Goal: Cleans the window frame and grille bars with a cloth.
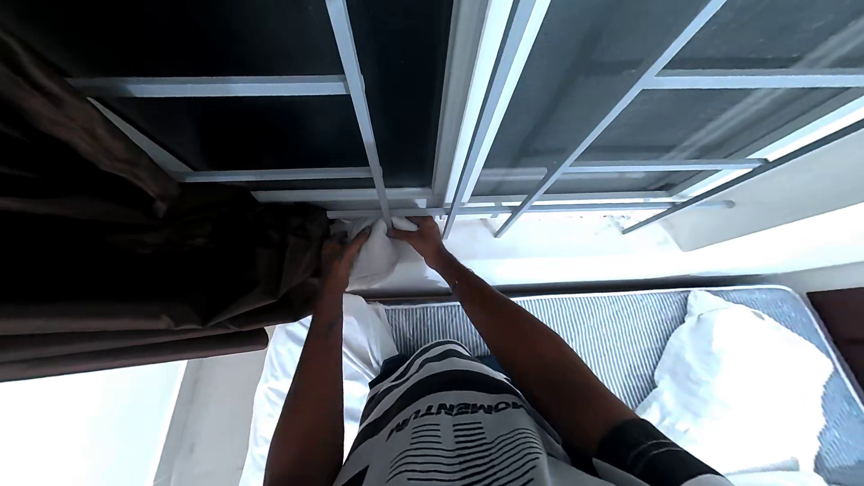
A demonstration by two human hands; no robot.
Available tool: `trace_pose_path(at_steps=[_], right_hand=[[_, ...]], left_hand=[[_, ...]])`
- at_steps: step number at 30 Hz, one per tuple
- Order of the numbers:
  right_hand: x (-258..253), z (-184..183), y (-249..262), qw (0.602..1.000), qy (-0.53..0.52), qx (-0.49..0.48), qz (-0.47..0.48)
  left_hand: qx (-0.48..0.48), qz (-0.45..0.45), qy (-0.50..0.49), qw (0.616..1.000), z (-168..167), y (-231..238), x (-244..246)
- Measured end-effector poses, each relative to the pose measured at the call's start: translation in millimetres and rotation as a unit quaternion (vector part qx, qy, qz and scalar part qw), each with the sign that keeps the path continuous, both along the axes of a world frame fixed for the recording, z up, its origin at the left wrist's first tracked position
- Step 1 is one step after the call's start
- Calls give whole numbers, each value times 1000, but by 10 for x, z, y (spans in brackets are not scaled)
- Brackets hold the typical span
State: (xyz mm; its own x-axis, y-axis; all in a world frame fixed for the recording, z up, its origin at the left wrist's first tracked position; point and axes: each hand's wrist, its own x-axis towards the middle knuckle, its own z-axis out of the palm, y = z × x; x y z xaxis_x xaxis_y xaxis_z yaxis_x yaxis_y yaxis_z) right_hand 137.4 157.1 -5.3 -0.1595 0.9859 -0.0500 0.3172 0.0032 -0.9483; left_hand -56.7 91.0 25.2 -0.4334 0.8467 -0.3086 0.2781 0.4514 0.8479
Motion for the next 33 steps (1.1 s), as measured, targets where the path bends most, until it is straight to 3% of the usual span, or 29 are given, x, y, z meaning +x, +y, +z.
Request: trace_pose_path(at_steps=[2,4,8,11,13,15,20,24,28,31,33], right_hand=[[42,-85,-15,997,71,-35,14],[91,-147,-19,999,44,-16,14],[96,-114,18,998,-7,27,-62],[-107,47,11,979,104,-14,-173],[-186,163,-48,964,165,-65,-196],[-112,164,-148,967,167,-92,-166],[30,193,-492,971,205,-103,-62],[-5,270,-519,970,215,-100,-54],[19,339,-541,966,243,-79,-42],[5,235,-504,965,248,-74,-45],[26,102,-428,978,188,-72,-50]], left_hand=[[-12,-4,-41,999,66,-71,-18],[31,18,-63,997,75,-89,-3],[153,58,49,985,-42,86,51],[157,88,126,976,-41,187,141],[143,80,155,974,-41,173,153],[137,58,135,980,-28,127,142],[116,36,-58,991,86,-177,470],[215,55,-163,961,33,-337,744],[314,75,-149,934,83,-286,860],[302,86,-77,946,41,-163,890],[279,95,-34,955,-64,-96,899]])
